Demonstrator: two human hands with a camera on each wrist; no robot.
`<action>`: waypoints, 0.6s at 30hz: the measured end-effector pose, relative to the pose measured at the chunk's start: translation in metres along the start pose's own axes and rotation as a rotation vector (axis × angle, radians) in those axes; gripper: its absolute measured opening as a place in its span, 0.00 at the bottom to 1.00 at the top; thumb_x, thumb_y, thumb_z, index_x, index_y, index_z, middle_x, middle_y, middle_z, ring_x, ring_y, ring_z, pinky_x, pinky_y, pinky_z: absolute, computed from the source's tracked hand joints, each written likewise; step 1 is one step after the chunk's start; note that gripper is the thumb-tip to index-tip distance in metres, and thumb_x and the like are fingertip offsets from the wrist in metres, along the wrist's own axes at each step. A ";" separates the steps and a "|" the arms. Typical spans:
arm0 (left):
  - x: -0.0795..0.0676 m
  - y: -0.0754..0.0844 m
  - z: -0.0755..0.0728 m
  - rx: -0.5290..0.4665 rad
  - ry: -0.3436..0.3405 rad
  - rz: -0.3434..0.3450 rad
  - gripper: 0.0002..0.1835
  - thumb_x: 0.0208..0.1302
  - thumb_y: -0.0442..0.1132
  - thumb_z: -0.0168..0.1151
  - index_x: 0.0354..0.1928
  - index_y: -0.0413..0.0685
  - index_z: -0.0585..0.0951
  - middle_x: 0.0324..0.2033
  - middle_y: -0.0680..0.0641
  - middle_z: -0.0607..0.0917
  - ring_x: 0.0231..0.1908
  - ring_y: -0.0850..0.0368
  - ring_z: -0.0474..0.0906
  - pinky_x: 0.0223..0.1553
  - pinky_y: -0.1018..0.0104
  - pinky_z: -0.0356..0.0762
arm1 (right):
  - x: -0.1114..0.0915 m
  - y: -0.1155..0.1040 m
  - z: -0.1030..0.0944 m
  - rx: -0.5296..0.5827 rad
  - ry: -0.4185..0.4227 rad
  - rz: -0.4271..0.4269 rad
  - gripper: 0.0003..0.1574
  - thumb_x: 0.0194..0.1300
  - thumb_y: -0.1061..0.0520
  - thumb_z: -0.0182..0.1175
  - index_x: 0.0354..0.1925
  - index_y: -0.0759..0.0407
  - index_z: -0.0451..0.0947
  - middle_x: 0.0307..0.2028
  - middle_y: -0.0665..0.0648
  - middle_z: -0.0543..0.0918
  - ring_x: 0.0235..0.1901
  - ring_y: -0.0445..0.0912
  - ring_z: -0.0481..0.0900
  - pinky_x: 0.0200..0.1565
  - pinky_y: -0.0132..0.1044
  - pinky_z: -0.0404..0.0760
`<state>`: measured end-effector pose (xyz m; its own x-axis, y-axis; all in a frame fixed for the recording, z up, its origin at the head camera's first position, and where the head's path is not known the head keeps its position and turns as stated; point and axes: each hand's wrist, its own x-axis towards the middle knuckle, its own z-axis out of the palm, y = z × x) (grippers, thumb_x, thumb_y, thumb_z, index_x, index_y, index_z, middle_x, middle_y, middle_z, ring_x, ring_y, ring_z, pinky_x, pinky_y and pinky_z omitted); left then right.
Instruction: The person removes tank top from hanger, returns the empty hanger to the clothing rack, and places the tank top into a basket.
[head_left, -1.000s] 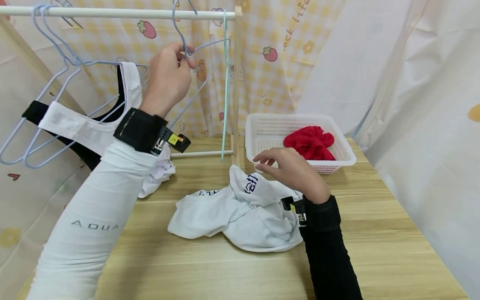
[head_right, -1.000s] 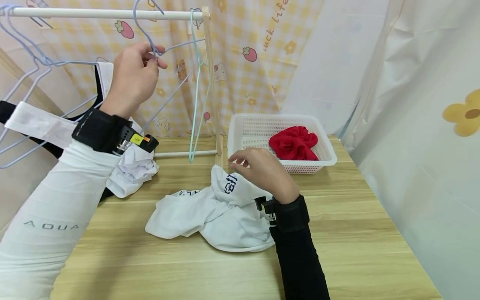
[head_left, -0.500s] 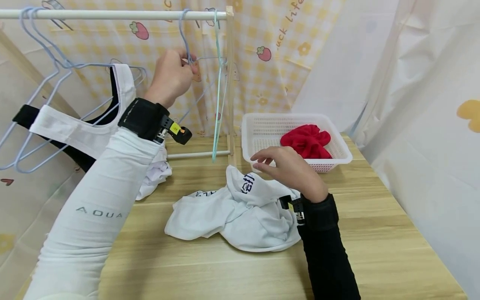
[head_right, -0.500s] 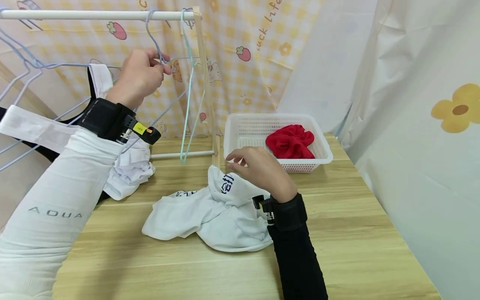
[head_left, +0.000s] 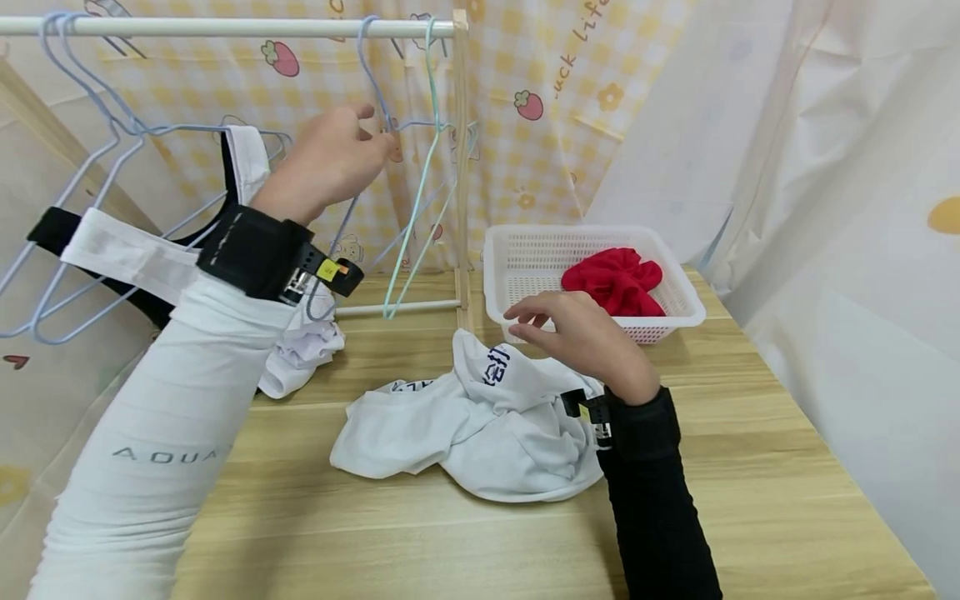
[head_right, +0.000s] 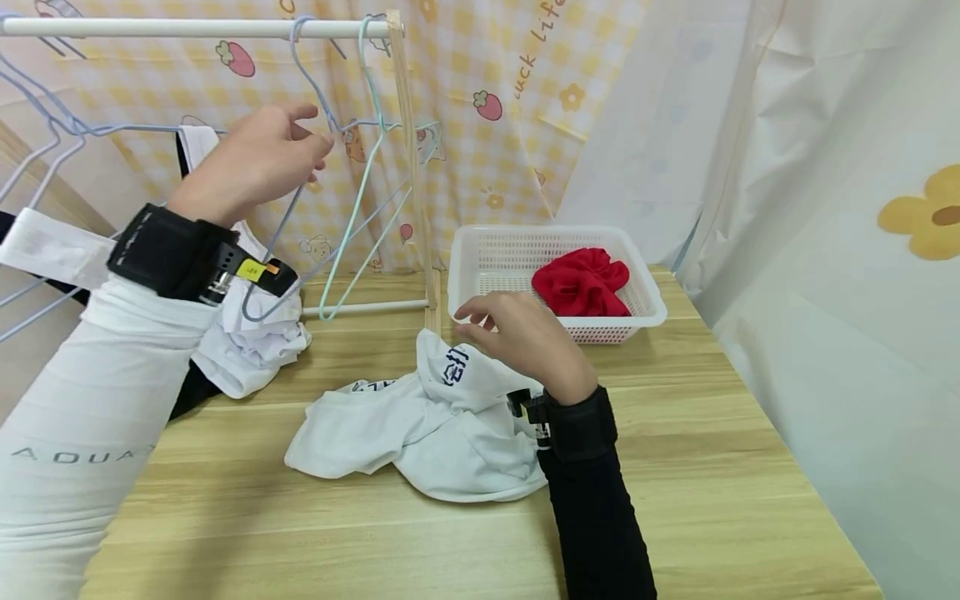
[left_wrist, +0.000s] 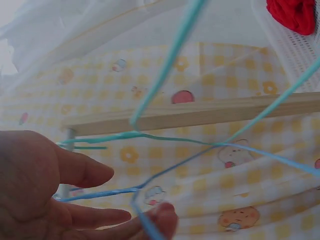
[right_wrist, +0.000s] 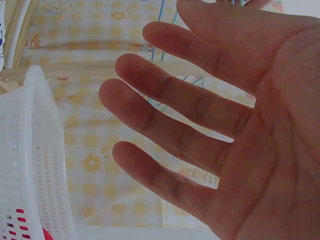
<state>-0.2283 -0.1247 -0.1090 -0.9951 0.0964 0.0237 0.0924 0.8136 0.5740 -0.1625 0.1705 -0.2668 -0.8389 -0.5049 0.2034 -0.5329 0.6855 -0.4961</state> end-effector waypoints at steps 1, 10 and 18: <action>-0.005 0.001 -0.002 0.018 0.007 0.013 0.38 0.87 0.55 0.36 0.89 0.50 0.41 0.83 0.41 0.63 0.79 0.42 0.67 0.78 0.44 0.67 | 0.000 0.000 0.000 -0.001 -0.001 0.002 0.17 0.76 0.54 0.68 0.59 0.56 0.90 0.50 0.54 0.93 0.48 0.48 0.89 0.51 0.47 0.87; -0.062 0.004 -0.004 0.008 0.334 0.187 0.32 0.86 0.51 0.45 0.84 0.49 0.63 0.79 0.42 0.71 0.76 0.43 0.69 0.77 0.47 0.63 | 0.001 -0.001 -0.002 -0.007 0.005 0.006 0.17 0.75 0.55 0.69 0.59 0.54 0.90 0.49 0.52 0.93 0.47 0.47 0.88 0.50 0.45 0.86; -0.098 -0.021 0.043 -0.133 0.717 0.387 0.21 0.82 0.40 0.55 0.69 0.40 0.81 0.62 0.39 0.85 0.60 0.47 0.82 0.59 0.58 0.80 | -0.002 -0.002 -0.004 -0.006 0.010 0.003 0.17 0.75 0.55 0.69 0.59 0.54 0.90 0.50 0.52 0.93 0.47 0.48 0.88 0.51 0.45 0.86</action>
<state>-0.1311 -0.1260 -0.1585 -0.6796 -0.0697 0.7303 0.4731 0.7192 0.5089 -0.1607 0.1721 -0.2629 -0.8413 -0.4980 0.2103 -0.5313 0.6901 -0.4915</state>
